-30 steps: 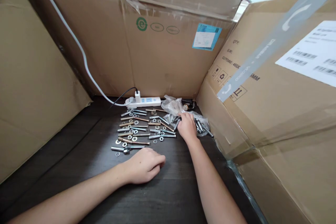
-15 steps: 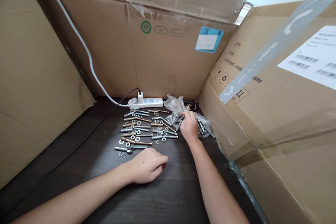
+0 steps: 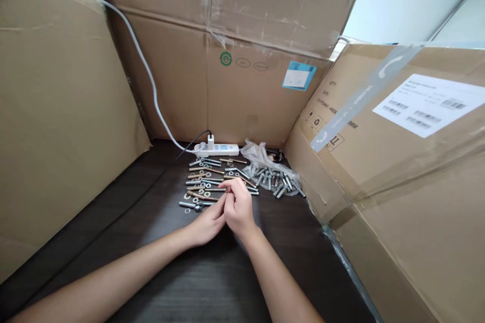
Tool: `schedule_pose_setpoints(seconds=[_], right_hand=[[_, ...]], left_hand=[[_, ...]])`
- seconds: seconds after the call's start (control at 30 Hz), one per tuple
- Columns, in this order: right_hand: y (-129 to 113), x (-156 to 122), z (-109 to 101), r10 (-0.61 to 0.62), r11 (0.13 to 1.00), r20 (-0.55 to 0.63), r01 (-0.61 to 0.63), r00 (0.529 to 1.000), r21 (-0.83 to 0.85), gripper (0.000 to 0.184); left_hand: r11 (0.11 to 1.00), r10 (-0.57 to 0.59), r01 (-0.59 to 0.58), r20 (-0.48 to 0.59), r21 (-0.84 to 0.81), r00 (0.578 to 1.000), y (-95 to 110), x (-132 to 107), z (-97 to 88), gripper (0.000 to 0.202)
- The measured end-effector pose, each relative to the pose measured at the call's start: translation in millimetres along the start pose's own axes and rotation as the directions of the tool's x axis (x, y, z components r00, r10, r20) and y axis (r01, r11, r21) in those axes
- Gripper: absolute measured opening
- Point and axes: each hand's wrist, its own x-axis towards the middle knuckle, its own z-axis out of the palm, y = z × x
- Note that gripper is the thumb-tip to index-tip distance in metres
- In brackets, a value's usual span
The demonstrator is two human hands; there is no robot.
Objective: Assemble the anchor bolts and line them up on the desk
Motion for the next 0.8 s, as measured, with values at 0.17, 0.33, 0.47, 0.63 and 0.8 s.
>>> schedule_pose_setpoints(seconds=[0.17,0.33,0.47,0.63,0.8], right_hand=[[-14,-9,16,0.011,0.998,0.065,-0.015,0.998,0.057,0.033],[8,9,-5,0.064,0.997,0.118,-0.058,0.991,-0.049,0.019],[63,45,-32,0.325,0.899,0.016,-0.304,0.946,-0.316,0.025],[120,74,-43,0.411,0.837,-0.011,-0.382,0.912,-0.391,0.030],[142,89,-58,0.417,0.793,-0.125,-0.428,0.900,-0.435,0.035]], left_hand=[[0.973,-0.114,0.098,-0.068,-0.207,0.991,-1,-11,-11.9,0.019],[0.973,-0.152,0.133,-0.087,-0.189,0.985,-4,-16,-22.8,0.008],[0.995,-0.087,0.089,-0.029,0.046,0.996,-10,-21,-25.0,0.009],[0.960,-0.112,0.092,0.059,0.264,0.992,-10,-25,-26.5,0.010],[0.948,-0.104,0.079,0.063,0.309,0.993,-8,-25,-30.6,0.013]])
